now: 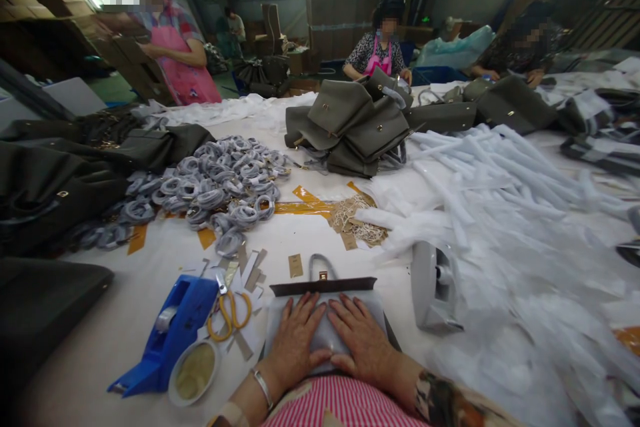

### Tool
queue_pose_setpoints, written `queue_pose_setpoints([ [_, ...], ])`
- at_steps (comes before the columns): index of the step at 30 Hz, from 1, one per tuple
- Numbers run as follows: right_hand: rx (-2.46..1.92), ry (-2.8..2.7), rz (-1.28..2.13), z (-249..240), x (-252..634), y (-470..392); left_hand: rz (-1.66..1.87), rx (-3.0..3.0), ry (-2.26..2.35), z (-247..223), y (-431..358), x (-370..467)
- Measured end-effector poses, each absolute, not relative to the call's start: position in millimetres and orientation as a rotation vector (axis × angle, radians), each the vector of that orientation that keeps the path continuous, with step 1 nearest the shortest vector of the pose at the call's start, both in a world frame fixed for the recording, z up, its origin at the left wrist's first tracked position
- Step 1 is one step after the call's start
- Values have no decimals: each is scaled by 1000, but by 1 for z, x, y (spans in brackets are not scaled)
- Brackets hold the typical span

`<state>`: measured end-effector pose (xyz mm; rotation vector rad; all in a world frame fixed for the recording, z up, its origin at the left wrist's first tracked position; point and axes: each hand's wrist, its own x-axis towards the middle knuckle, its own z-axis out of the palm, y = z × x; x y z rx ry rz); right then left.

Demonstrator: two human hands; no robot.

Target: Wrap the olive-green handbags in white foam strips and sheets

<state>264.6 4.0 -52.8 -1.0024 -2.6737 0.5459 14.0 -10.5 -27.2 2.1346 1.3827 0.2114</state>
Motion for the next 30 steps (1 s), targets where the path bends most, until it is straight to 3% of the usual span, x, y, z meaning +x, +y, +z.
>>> queue_pose_setpoints([
  [8, -1081, -2304, 956, -25, 248, 14, 52, 2127, 1380, -13, -4, 16],
  [18, -1080, -2419, 923, -21, 248, 9, 238, 2001, 1476, -11, -5, 24],
  [30, -1138, -2471, 1018, -10, 252, 15, 178, 2054, 1470, -21, -6, 25],
])
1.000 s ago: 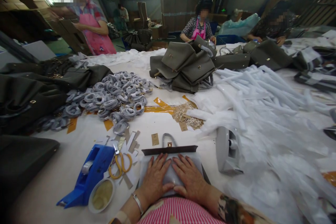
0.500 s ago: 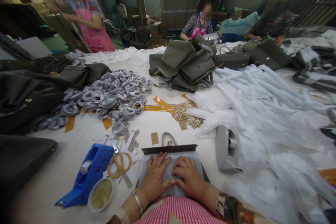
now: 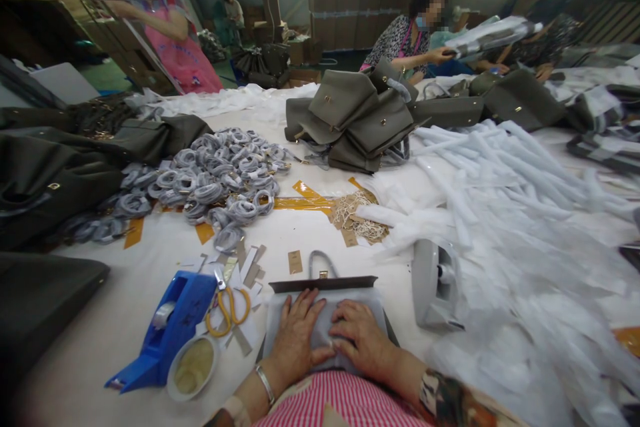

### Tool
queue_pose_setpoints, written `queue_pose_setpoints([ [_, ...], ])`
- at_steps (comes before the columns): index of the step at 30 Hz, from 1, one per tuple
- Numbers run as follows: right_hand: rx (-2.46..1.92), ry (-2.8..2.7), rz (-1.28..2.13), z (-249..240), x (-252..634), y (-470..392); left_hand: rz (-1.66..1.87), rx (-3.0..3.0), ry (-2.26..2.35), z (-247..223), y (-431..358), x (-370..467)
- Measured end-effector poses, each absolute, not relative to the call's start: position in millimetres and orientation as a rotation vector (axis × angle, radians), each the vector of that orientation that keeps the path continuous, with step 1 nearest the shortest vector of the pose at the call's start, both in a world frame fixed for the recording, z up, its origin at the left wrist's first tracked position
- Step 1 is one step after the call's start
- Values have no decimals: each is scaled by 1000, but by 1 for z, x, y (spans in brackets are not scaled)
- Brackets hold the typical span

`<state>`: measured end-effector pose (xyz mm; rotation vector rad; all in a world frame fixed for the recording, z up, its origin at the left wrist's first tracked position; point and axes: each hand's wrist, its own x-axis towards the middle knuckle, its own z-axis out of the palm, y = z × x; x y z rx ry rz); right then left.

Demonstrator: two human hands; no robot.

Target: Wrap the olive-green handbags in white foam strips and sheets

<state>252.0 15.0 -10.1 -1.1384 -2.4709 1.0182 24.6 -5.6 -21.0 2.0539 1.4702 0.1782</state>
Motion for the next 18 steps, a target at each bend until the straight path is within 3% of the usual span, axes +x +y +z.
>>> queue_pose_setpoints([
  [5, -1407, -2537, 1077, -1, 231, 30, 167, 2047, 1482, -19, -5, 26],
  [12, -1425, -2671, 1119, 6, 221, 49, 206, 2039, 1478, -22, -7, 24],
  [18, -1347, -2704, 942, -2, 219, 48, 221, 2043, 1480, -27, -7, 24],
])
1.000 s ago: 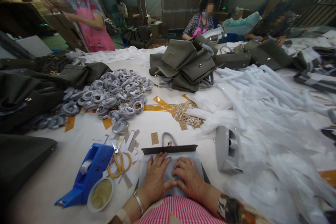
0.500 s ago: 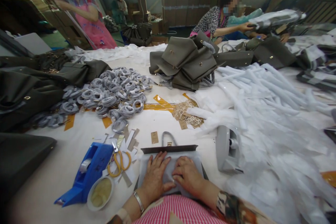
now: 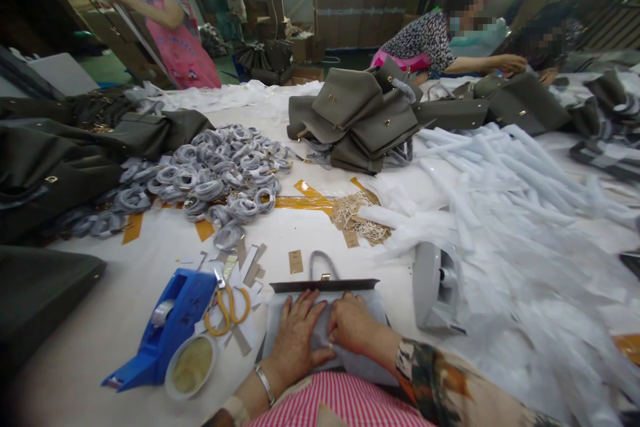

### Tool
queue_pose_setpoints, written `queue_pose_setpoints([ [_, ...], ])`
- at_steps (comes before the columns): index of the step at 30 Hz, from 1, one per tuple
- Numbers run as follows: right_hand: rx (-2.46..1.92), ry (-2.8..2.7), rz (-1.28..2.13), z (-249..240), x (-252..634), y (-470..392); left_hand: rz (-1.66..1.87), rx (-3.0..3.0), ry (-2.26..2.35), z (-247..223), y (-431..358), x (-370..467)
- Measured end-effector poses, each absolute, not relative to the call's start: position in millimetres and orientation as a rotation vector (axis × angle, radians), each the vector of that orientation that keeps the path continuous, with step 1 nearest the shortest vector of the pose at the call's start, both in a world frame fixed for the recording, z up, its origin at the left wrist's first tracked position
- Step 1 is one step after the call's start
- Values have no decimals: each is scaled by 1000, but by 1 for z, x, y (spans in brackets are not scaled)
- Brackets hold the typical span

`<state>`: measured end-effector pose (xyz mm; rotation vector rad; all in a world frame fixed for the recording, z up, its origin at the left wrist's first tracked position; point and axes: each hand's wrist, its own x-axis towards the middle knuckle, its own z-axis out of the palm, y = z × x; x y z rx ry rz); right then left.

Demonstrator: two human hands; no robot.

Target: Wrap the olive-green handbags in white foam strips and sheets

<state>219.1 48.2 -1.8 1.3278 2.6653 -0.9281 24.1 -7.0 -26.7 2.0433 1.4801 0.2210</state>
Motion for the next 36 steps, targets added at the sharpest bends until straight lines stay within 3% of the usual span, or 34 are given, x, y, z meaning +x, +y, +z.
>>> queue_pose_setpoints([
  [5, 1409, 2751, -837, -12, 219, 37, 257, 2047, 1468, -30, -8, 23],
  [13, 1307, 2826, -1061, -9, 242, 34, 309, 2080, 1451, -28, -8, 22],
  [22, 1455, 2650, -1055, -4, 224, 18, 293, 2062, 1431, -30, -10, 20],
  [30, 1145, 2917, -755, -8, 222, 15, 267, 2053, 1414, -26, -9, 18],
  [36, 936, 2993, -722, -16, 221, 12, 255, 2050, 1413, -26, -9, 17],
])
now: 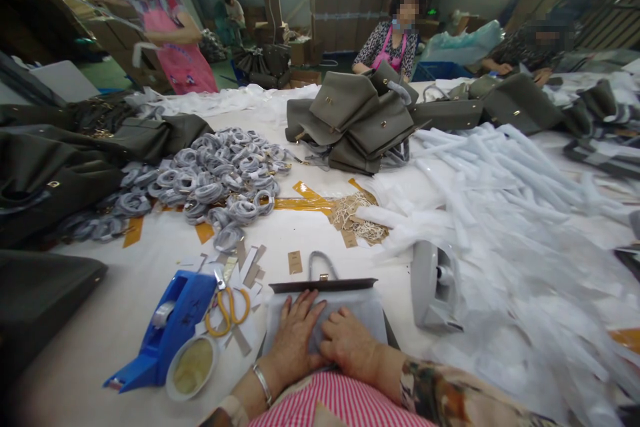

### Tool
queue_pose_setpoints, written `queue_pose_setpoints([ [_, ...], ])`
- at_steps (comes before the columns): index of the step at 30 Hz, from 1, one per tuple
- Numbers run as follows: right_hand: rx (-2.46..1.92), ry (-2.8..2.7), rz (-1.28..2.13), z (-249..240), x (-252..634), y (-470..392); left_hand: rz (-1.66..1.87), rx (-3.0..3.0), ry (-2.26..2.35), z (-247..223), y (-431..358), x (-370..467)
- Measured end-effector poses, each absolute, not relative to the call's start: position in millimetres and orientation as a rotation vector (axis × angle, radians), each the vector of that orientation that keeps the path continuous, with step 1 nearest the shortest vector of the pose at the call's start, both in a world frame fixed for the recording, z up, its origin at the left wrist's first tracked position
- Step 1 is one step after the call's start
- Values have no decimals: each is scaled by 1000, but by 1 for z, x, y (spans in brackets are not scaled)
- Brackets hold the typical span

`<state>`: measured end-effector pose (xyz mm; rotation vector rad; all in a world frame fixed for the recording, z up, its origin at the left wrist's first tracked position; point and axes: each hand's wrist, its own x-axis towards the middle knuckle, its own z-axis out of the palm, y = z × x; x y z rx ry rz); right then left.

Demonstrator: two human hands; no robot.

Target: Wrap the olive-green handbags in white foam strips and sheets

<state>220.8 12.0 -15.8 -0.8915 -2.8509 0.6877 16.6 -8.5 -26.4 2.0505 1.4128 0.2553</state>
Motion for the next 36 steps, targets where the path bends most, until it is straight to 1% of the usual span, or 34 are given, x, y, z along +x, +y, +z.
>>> queue_pose_setpoints([
  [3, -853, -2930, 643, -20, 227, 9, 255, 2061, 1409, -27, -9, 17],
  [11, -662, -2930, 265, -52, 280, -16, 142, 2072, 1375, -27, -5, 16],
  [15, -613, -2952, 127, -61, 290, -22, 168, 2079, 1346, -25, -6, 14],
  [18, -616, -2926, 194, -61, 285, -22, 174, 2078, 1386, -24, -8, 16],
  [21, -676, -2853, 394, -52, 284, -22, 148, 2088, 1432, -23, -8, 20],
  [24, -618, -2861, 657, -30, 291, -14, 120, 2108, 1465, -22, -8, 24],
  [26, -663, -2778, 809, -9, 293, -2, 113, 2108, 1477, -21, -8, 25],
  [28, -838, -2576, 797, 12, 289, 19, 120, 2096, 1482, -20, -8, 26],
  [31, -1081, -2301, 616, 35, 266, 60, 144, 2078, 1486, -18, -7, 26],
  [33, -1177, -2294, 630, 41, 244, 85, 189, 2065, 1486, -17, -8, 25],
  [36, -1252, -2404, 765, 40, 217, 102, 265, 2045, 1483, -18, -12, 23],
])
